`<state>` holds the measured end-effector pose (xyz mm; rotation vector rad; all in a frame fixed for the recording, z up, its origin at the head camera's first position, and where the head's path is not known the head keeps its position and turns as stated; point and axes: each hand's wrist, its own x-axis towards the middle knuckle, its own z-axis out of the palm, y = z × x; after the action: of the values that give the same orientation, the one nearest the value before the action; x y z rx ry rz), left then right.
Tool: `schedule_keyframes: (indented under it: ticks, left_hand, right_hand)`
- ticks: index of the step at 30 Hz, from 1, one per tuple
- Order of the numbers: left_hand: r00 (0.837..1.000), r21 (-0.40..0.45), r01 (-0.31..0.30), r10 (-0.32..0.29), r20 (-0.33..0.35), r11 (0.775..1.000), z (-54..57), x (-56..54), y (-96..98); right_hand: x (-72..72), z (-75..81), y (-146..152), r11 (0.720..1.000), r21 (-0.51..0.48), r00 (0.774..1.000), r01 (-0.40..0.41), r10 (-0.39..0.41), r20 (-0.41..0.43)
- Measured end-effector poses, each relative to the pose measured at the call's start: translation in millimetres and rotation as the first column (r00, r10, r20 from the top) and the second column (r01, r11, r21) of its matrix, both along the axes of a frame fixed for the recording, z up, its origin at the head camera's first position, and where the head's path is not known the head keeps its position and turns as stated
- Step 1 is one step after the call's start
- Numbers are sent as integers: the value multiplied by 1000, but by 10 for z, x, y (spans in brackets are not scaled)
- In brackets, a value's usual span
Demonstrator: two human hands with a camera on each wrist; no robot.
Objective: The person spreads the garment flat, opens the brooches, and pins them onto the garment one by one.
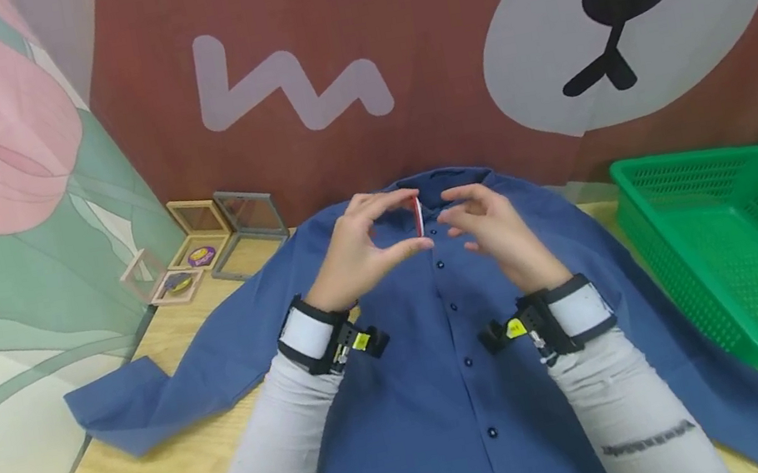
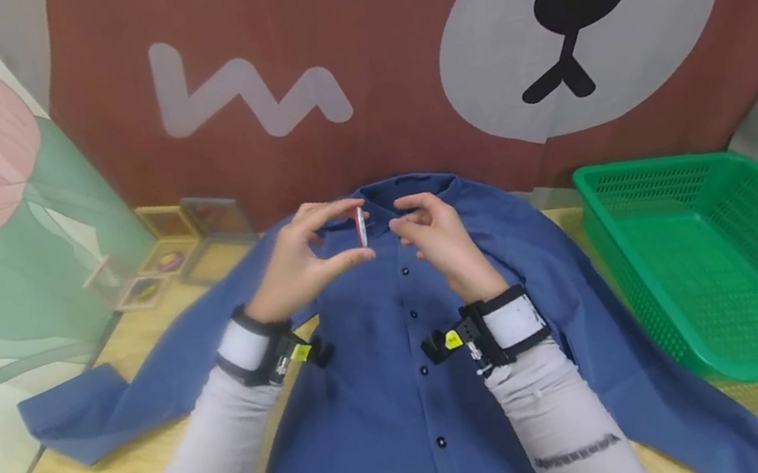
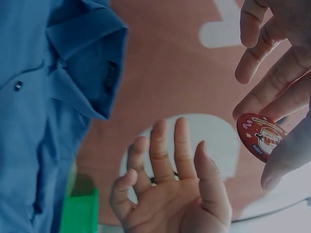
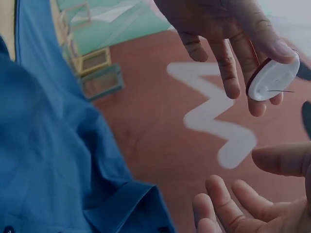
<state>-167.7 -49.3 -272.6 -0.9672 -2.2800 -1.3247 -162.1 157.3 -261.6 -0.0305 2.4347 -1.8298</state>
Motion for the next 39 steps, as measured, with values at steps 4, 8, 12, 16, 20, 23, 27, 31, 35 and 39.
schedule_keyframes:
  ticks: [4,8,12,16,20,23,27,31,35,39]
  left_hand:
    - [998,-26,-14,16,60,1000,-108,-180,10]
    - [992,-40,-45,50,120,998,-228,-353,65]
    - [980,-79,-64,77,183,995,-376,-512,127]
    - [963,-103,-66,91,255,992,-542,-668,159]
    - [924,-118,-87,124,361,989,-691,-794,189]
    - [888,-155,-115,171,426,981,-798,-860,244]
    - [876,-273,-150,255,410,950,-923,-918,324]
    - [878,-401,-188,336,340,897,-1008,-938,362]
    - [868,-445,-217,380,319,869,-1081,-956,358]
    - [856,-428,-214,380,352,878,-1146,-991,333]
  right_hand:
    - [-178,-76,-4,999,20,999,38,-39,35]
    - [-368,-167,14,996,59,995,71,-75,68]
    - [-566,-312,19,989,123,990,85,-98,100]
    - [-750,-486,-4,972,231,989,43,-73,125]
    - [-921,-689,-25,927,375,997,-24,-4,74]
    - [-1021,-850,-38,874,484,999,-40,33,23]
    - [-1079,-1000,-65,784,618,996,-66,84,-1]
    - [-1099,-1091,-106,708,702,995,-68,97,-1]
    - [-1120,-1152,-158,687,726,1000,-23,22,11]
    - [-1152,-1198,-179,700,713,999,46,-19,-45]
